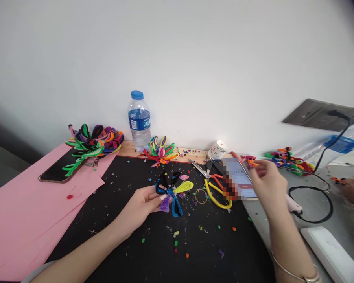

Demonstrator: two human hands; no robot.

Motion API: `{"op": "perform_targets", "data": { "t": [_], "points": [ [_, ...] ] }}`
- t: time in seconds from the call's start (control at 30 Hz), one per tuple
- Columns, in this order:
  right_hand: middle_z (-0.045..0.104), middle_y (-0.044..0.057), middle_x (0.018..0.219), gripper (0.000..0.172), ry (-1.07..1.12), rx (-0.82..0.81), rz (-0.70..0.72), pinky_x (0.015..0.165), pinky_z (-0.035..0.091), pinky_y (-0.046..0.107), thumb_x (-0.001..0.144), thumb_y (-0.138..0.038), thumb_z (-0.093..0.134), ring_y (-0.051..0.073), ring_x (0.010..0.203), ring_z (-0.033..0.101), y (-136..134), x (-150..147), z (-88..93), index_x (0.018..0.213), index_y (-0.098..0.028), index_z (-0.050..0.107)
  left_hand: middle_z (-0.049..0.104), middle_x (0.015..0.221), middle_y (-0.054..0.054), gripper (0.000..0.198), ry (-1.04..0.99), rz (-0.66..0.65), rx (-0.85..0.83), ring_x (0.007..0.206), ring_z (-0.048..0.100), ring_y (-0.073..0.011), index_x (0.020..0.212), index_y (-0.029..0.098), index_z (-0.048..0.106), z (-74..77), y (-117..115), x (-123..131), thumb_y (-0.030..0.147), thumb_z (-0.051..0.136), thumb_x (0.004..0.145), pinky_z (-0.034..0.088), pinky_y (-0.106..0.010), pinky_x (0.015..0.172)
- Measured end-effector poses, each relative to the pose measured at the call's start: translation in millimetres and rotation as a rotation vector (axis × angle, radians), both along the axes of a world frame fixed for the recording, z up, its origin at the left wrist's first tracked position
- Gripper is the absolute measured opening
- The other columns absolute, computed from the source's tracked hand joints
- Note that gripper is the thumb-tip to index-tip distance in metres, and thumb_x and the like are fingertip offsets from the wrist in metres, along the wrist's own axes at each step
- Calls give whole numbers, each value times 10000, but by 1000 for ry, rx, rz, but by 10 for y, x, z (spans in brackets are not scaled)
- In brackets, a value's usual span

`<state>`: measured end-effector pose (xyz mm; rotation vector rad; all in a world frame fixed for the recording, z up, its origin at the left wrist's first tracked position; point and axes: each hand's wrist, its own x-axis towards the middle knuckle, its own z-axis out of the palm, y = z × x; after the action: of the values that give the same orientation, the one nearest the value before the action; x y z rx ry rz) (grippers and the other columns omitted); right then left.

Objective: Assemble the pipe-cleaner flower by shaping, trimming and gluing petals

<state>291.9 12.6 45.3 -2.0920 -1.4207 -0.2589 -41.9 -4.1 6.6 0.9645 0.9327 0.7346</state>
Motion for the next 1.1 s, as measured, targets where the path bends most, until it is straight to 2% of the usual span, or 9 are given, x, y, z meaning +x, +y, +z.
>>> {"op": "perform_targets", "data": {
  "t": [0.1, 0.17, 0.23, 0.37, 0.57, 0.73, 0.83, 1.0, 1.1],
  "points": [
    [597, 183, 939, 447, -109, -239, -209, 713, 408, 391, 717, -341, 484, 329, 916, 543, -60, 542, -6, 1085, -87, 494, 689, 835, -19, 199, 15, 7, -2, 796, 614, -154, 909, 169, 617, 5, -6, 2, 295, 580, 759, 472, -279, 780],
    [560, 259, 973, 546, -118, -453, -323, 728, 391, 432, 708, -435, 485, 401, 978, 503, -122, 823, -38, 1087, -43, 507, 690, 847, -24, 212, 7, 13, -3, 805, 614, -160, 920, 170, 616, 2, -9, 7, 300, 581, 756, 470, -291, 789],
    [543, 273, 981, 631, -45, -613, -372, 725, 396, 424, 688, -501, 480, 412, 1007, 489, -169, 1009, -85, 1110, -32, 494, 691, 853, -27, 220, 3, 14, -9, 803, 616, -164, 923, 172, 616, -1, -9, 12, 300, 591, 747, 471, -293, 786],
    [524, 243, 1049, 614, 56, -716, -409, 700, 417, 379, 659, -426, 505, 369, 1026, 503, -177, 1130, -183, 1170, -91, 442, 693, 844, -21, 206, 21, 24, -10, 793, 617, -158, 905, 178, 619, 3, -1, 19, 299, 598, 740, 470, -271, 768],
    [564, 206, 1013, 625, 107, -739, -471, 672, 422, 409, 633, -384, 529, 363, 961, 545, -123, 1036, -219, 1196, -147, 396, 691, 846, -28, 231, 3, 16, 3, 794, 614, -165, 924, 176, 619, 6, -10, 12, 315, 591, 741, 465, -284, 775],
    [580, 192, 1006, 541, 101, -601, -502, 659, 424, 398, 680, -411, 484, 369, 933, 555, -149, 905, -142, 1159, -164, 437, 690, 865, -31, 242, 29, 19, 6, 806, 613, -171, 922, 176, 619, 14, -17, 6, 328, 590, 736, 461, -287, 778],
    [587, 201, 983, 541, 68, -388, -473, 662, 416, 397, 695, -403, 482, 368, 916, 553, -172, 791, -86, 1168, -147, 431, 690, 886, -46, 270, 36, 21, 15, 829, 616, -186, 942, 165, 615, 24, -15, 4, 338, 585, 736, 460, -305, 789],
    [606, 151, 896, 480, 91, 140, -287, 673, 426, 371, 714, -405, 520, 296, 777, 583, -184, 379, 8, 1113, -140, 495, 696, 901, -44, 284, 31, 31, 19, 864, 621, -194, 957, 176, 618, 31, -6, 9, 347, 592, 731, 458, -319, 816],
    [582, 148, 1031, 441, 181, 304, -45, 724, 443, 350, 749, -347, 502, 278, 888, 564, -188, 26, 67, 1135, -136, 509, 700, 881, -30, 258, 17, 42, 10, 848, 626, -192, 908, 181, 627, 24, -1, 15, 349, 613, 713, 464, -325, 812]
  ]
}}
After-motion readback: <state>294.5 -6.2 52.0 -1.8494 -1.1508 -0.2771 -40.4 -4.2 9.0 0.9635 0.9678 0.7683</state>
